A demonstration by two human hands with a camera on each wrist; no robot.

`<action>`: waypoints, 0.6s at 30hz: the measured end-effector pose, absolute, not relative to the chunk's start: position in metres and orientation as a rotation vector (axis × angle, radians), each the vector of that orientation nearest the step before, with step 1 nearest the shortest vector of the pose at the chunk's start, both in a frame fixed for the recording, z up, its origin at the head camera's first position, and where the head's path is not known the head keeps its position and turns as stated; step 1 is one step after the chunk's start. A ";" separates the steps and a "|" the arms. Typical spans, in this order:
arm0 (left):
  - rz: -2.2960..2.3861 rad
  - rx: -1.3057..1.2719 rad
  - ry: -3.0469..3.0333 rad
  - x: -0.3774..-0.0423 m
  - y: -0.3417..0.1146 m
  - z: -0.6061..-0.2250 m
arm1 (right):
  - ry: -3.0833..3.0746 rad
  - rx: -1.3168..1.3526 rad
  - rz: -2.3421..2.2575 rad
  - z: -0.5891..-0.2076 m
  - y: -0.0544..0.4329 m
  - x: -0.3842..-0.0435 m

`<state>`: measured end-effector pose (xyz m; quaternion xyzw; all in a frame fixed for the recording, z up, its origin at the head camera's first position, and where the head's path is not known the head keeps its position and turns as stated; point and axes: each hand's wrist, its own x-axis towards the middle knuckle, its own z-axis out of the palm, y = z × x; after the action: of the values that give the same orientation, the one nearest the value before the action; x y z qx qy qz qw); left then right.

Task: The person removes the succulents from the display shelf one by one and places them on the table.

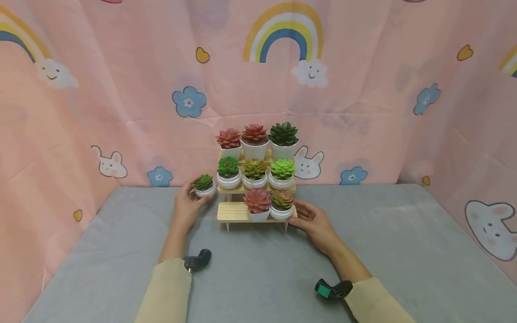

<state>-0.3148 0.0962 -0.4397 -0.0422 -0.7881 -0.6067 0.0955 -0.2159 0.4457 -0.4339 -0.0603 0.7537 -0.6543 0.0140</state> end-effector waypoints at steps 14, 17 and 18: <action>-1.637 -0.127 -2.477 -0.311 0.097 -0.444 | 2.357 -0.191 -2.035 -0.436 0.446 -0.216; -1.627 -0.109 -2.483 -0.310 0.096 -0.443 | 2.357 -0.183 -2.037 -0.436 0.446 -0.216; -1.629 -0.106 -2.483 -0.309 0.096 -0.443 | 2.359 -0.181 -2.035 -0.436 0.446 -0.216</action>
<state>-0.3094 0.0964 -0.4434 -0.0354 -0.8325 -0.5463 0.0850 -0.2162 0.4457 -0.4360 -0.0580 0.7558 -0.6521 0.0104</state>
